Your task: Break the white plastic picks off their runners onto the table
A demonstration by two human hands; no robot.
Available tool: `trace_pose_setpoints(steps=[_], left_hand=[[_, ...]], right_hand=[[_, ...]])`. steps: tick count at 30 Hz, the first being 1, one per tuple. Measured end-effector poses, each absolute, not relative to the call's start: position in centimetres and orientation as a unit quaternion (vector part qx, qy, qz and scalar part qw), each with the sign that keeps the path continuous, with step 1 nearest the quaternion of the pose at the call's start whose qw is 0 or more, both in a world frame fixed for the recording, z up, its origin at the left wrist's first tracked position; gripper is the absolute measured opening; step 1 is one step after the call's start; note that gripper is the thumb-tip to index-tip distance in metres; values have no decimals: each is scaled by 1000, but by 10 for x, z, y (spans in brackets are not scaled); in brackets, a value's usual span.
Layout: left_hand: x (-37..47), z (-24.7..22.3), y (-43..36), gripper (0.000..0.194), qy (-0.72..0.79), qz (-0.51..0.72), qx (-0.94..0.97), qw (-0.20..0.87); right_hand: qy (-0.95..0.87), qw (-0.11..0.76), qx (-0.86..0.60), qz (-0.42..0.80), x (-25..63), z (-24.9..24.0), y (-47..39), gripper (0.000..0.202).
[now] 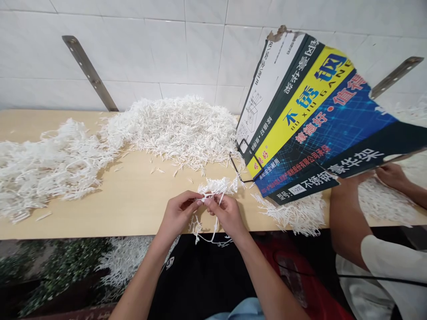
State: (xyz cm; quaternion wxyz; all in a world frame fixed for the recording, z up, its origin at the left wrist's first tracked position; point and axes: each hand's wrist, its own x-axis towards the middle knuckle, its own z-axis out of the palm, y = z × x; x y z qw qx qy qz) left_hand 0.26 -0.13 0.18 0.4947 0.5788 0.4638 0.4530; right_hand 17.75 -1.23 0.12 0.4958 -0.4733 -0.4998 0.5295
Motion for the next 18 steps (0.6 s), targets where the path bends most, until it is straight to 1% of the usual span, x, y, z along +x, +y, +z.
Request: trace_pose_setpoints(steps=[5,9,12,18], left_hand=[[2,2,-3,19,442,466,611,462],[3,4,-5,19,427,450,643,450],[6,4,-7,19,439,426,662,432],[12,2,-8,20,472,412,689,365]], right_hand=[[-515,500,-462,521,180,0,-11,36],[-519,505,-507,468,180,-6,-9,35],[-517,507,-520,453,181,-9,-9,37],[-494,517,-533,453,181,-9,-11,38]])
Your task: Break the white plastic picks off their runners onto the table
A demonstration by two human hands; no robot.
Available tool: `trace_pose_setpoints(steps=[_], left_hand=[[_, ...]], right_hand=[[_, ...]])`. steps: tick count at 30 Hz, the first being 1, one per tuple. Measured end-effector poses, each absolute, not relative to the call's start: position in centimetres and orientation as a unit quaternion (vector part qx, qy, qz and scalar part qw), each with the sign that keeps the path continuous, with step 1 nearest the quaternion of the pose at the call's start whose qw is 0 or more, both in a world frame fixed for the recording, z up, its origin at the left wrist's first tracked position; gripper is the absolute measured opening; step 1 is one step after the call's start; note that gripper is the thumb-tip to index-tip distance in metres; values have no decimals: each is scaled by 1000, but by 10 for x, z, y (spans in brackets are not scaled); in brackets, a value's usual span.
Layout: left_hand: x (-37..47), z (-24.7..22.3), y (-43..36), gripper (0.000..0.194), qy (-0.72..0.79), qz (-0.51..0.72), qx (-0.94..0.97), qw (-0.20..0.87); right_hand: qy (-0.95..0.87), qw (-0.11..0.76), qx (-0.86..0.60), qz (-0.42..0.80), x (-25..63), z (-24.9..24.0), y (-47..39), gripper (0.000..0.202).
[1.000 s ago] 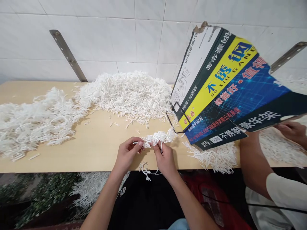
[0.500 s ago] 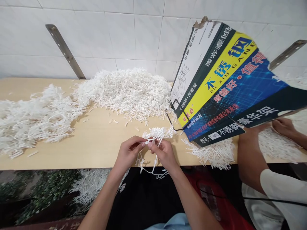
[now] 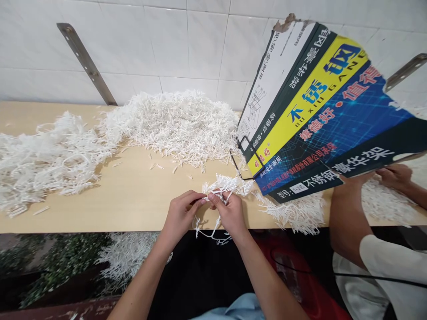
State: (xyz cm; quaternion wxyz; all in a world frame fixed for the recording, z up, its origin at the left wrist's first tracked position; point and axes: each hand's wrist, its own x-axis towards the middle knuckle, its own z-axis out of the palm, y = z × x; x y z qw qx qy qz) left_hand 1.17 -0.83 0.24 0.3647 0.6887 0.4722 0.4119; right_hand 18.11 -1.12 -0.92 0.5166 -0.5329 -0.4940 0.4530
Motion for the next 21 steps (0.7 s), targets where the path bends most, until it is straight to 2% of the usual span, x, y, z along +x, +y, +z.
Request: trace_pose_setpoints(steps=[10,12,17,21], left_hand=[[13,1,-12,21,448,380,753,296],[12,1,-11,20,442,375,755,305],[3,1,-8,18,498,381,691,359],[4,-5,-1,24,553,436,577,415]], right_hand=[[-535,476,-501,487,181,-3,-9,31],[-524,503,-501,471,182,-8,-10,32],[-338,681,-465,454,184,-18,-6,38],[-392,621,-507,450,181,-16,-4,33]])
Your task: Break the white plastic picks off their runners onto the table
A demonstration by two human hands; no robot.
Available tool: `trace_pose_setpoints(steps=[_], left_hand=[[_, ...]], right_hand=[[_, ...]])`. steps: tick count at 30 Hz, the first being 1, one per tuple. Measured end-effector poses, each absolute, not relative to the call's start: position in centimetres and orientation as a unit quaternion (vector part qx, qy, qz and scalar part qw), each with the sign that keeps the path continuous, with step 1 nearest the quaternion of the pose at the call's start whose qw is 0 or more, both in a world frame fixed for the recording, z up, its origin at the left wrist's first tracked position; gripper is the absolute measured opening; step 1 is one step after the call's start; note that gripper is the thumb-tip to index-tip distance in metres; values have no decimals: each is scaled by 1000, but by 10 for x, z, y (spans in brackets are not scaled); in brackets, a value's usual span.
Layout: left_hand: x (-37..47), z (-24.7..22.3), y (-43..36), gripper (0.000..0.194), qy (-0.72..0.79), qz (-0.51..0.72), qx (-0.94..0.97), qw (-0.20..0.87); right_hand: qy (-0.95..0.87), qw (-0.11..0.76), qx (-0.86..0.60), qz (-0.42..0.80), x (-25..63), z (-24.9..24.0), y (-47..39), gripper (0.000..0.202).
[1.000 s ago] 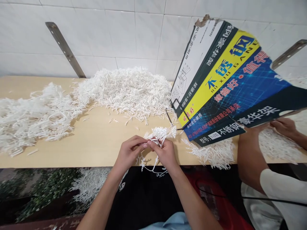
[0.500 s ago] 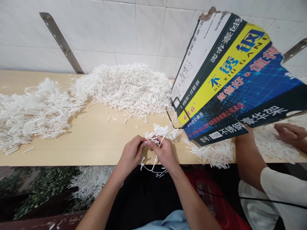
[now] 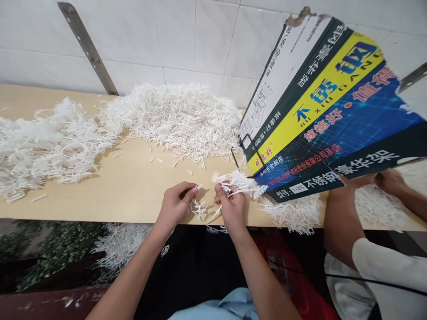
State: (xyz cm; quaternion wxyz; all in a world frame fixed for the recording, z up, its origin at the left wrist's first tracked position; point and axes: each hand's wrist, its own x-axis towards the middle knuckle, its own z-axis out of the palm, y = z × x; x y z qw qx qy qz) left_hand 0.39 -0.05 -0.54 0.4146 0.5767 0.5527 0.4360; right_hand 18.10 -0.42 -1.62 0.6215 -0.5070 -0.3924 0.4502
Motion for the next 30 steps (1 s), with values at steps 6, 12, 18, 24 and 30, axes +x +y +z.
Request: trace_pose_setpoints(steps=[6,12,18,24,30], left_hand=[[10,-5,25,47,517,539,461,479],[27,14,10,20,548,552,578,246],[41,29,-21,15,544,517,619,230],[31,33,-10,22,546,417,562,460],[14,31,-4,23,503,504,496,497]], right_hand=[[-422,619,-491,444,182,-14,-4,29],[-392,630,-481,467,186,-20,-1,32],[-503,507,-504,486,187,-10,-6,35],[-619,395,-475,485,186,8,-11,34],[-597,426,-480,482,188,12,-13,45]])
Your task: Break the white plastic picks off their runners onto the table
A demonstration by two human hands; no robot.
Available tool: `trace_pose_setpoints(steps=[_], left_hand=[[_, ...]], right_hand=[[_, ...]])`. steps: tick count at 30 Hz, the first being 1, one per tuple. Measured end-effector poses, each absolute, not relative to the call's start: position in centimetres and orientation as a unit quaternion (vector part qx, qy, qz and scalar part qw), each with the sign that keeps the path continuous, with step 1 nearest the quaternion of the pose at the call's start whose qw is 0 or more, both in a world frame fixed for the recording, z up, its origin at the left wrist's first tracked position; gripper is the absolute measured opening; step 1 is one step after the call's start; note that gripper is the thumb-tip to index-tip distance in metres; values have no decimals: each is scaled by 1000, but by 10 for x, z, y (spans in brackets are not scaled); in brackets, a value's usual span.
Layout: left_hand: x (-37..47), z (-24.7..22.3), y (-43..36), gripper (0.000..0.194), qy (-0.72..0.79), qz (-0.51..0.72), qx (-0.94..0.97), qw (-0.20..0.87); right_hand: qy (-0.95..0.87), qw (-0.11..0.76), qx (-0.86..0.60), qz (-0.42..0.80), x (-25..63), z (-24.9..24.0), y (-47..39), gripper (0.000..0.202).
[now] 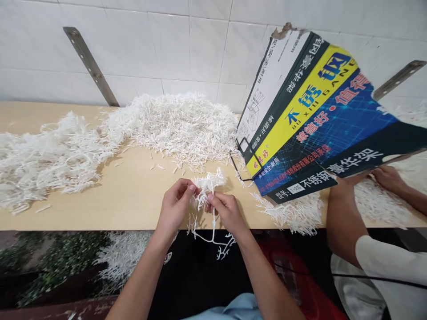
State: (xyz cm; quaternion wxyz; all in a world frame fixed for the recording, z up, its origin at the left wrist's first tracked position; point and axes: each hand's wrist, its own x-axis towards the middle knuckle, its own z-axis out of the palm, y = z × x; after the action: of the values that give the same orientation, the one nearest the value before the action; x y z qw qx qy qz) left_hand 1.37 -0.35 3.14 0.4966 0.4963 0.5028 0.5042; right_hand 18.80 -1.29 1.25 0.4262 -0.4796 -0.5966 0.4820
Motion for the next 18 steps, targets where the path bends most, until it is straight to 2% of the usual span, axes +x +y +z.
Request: trace_pose_setpoints(steps=[4,6,8,11,14,16,18], left_hand=[[12,24,-5,36,479,452,513,550],[13,19,-7,43,479,446,521,548],[14,15,-9,40,497,443,532,523],[12,18,-10,32,537,416,572,460],[6,24,-9,29,556,361,670,335],[2,26,-7,33,530,310,743,266],[-1,27,-5,37,486,271,795,241]], right_hand=[[-585,458,-514,428,185,5,-13,48],[-587,457,-528,409,182,1,-12,48],[-580,463,-549,384,179,-2,-13,44],[-529,537,-569,330,177,-6,-15,30],[-529,620,-532,231,178,-5,-21,52],[-601,613,-491,147,180,-1,-25,61],[-698,547,-452,99,180,5,-28,58]])
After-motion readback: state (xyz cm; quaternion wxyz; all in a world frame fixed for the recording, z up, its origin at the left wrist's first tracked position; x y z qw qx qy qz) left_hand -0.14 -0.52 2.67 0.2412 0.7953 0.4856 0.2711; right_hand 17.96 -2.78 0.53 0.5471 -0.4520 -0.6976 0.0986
